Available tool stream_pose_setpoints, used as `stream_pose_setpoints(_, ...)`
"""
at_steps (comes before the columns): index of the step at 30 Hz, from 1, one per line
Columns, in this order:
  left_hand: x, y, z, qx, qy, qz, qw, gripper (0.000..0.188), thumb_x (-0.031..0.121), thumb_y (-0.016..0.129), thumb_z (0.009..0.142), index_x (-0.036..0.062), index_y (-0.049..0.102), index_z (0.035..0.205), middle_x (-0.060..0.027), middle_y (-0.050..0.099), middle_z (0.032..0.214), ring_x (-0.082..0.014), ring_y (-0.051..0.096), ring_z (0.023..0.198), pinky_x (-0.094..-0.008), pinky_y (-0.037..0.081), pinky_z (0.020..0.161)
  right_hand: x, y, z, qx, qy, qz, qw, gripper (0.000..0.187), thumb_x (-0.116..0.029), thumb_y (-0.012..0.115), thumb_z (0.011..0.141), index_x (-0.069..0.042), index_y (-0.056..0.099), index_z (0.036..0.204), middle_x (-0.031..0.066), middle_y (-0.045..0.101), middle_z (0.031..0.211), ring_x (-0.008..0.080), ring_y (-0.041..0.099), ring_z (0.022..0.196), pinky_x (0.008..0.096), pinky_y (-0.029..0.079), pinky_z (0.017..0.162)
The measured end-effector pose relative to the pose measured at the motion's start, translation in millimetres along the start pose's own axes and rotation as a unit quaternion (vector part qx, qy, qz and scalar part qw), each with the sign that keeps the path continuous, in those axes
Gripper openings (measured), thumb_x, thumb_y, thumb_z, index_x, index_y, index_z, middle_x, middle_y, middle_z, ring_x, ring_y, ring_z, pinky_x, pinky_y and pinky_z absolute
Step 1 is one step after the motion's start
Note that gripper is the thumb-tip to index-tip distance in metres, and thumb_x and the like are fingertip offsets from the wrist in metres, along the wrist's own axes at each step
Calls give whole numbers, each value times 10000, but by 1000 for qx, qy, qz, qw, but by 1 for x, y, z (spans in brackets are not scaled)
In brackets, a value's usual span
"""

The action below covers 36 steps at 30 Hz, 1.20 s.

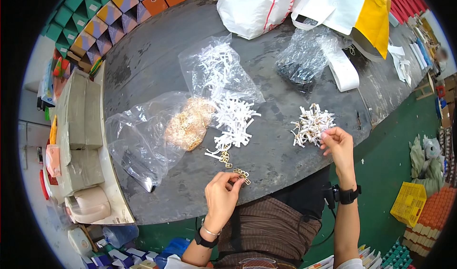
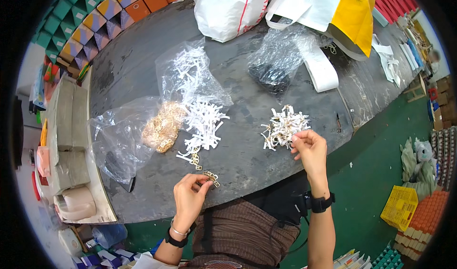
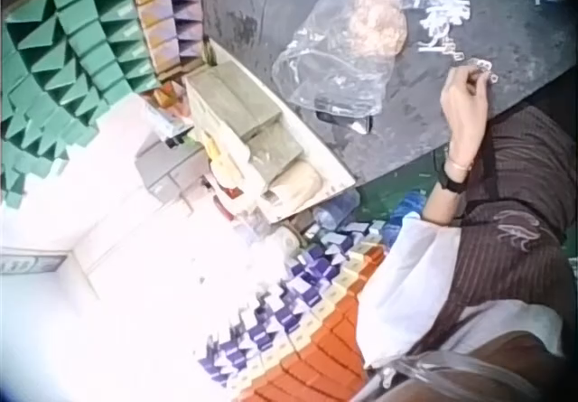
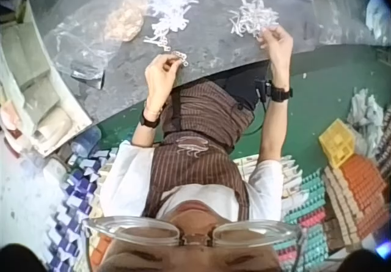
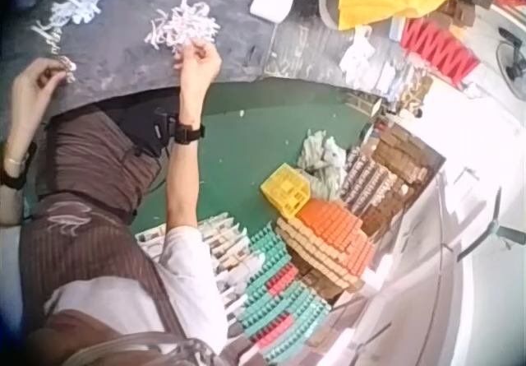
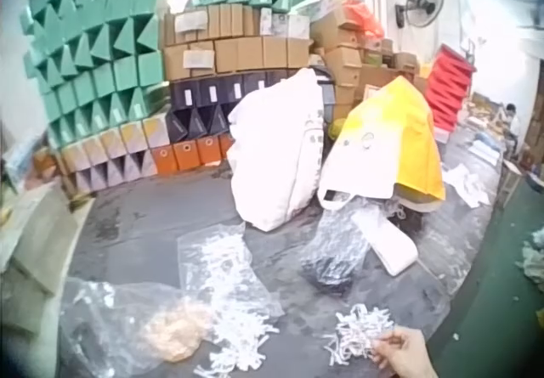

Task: Assembling small white plastic shoe components by inserting gold-colored rings.

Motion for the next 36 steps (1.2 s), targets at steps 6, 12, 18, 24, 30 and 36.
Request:
stream_pose_setpoints(6,-2,10,9,2,7,47,999,114,44,768,729,15,692,808,-70,639,754,-147,559,505,-266,425,507,-35,-6,-10,188,-110,-76,973,151,-82,659,863,0,605,978,57,627,773,96,597,619,230,457,497)
stream_pose_setpoints(12,-1,12,14,-14,14,45,999,115,58,776,716,31,690,787,-63,617,726,-148,532,495,-276,419,500,-63,125,-44,-26,-266,-185,946,104,-42,642,826,-55,630,929,96,614,796,227,617,638,332,483,572)
stream_pose_setpoints(18,-1,17,17,-42,15,61,997,128,145,766,740,67,682,797,-48,592,721,-211,569,532,-338,445,520,-53,203,-42,-98,-299,-282,906,70,-63,667,795,-56,627,852,109,562,783,327,606,652,402,472,562)
stream_pose_setpoints(24,3,9,16,-9,23,13,1000,178,62,799,678,30,691,816,-55,586,696,-153,495,478,-284,402,481,-40,200,-33,-104,-279,-298,907,83,-62,666,793,-48,603,846,109,556,806,341,605,667,430,472,580)
stream_pose_setpoints(30,7,19,15,-11,83,50,995,165,47,789,684,32,691,816,-57,586,714,-162,484,473,-298,394,474,-38,195,-38,-95,-281,-272,915,99,-92,683,799,-59,599,841,103,560,816,325,604,669,413,467,584)
stream_pose_setpoints(36,7,24,13,-27,66,41,997,143,22,765,710,31,691,833,-66,596,742,-146,502,478,-281,394,475,-33,180,-38,-92,-263,-261,924,91,-92,693,787,-50,613,799,105,577,821,327,599,653,411,464,585)
Point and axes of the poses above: each hand's wrist, its own z-axis towards the middle knuckle, its own y-axis out of the palm, x = y × z, the point moved 9 cm from there along z, towards the middle knuckle
